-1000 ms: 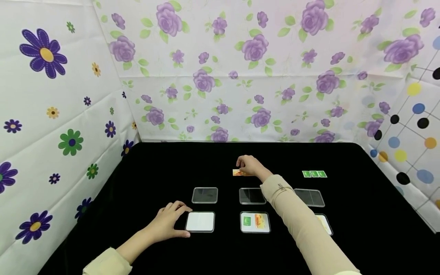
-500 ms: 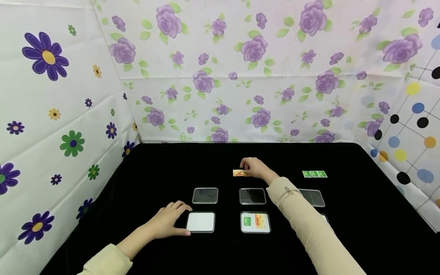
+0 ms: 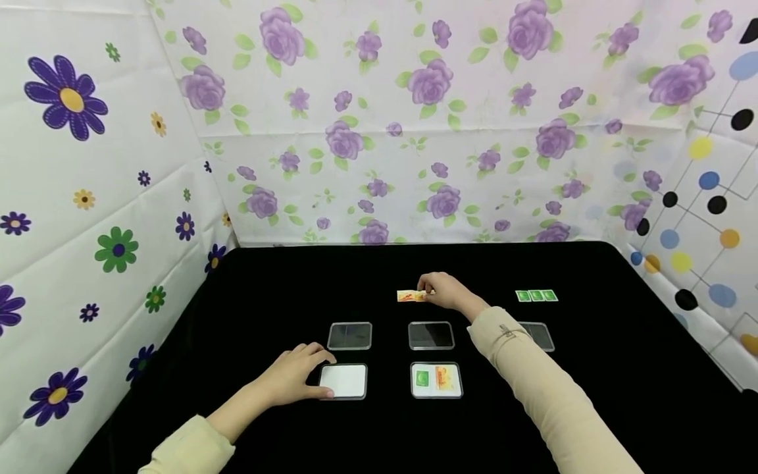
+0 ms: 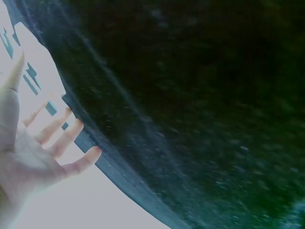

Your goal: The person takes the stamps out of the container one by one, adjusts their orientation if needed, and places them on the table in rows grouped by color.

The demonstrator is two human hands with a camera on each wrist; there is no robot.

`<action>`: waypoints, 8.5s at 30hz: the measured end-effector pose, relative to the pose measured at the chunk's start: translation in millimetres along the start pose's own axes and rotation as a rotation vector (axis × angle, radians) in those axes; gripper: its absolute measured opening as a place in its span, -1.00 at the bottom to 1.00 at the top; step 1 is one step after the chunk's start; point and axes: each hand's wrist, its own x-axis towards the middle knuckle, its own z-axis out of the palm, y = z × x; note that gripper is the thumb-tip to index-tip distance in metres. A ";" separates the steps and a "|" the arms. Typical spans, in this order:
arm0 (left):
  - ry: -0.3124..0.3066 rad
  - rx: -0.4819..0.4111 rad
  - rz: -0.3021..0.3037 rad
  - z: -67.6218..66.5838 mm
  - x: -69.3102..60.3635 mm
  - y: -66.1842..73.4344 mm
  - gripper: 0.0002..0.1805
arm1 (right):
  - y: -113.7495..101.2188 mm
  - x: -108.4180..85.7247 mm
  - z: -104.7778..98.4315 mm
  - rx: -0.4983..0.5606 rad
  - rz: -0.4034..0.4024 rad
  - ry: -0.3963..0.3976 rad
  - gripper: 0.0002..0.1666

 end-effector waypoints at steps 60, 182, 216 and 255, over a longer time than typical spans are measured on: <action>-0.135 0.060 0.066 21.3 96.4 94.8 -0.29 | -41.5 -110.2 1.3 -0.044 -0.177 0.107 -0.83; -0.097 0.001 0.038 37.4 85.2 99.4 -0.19 | -83.1 -112.5 42.1 0.362 -0.071 0.037 -0.85; -0.085 -0.023 0.039 36.7 84.2 98.9 -0.31 | -39.6 -115.1 0.7 0.344 -0.006 0.124 -0.89; -0.075 -0.010 0.047 37.6 84.0 99.2 -0.32 | 53.0 -123.0 -66.5 0.274 0.007 0.071 -0.95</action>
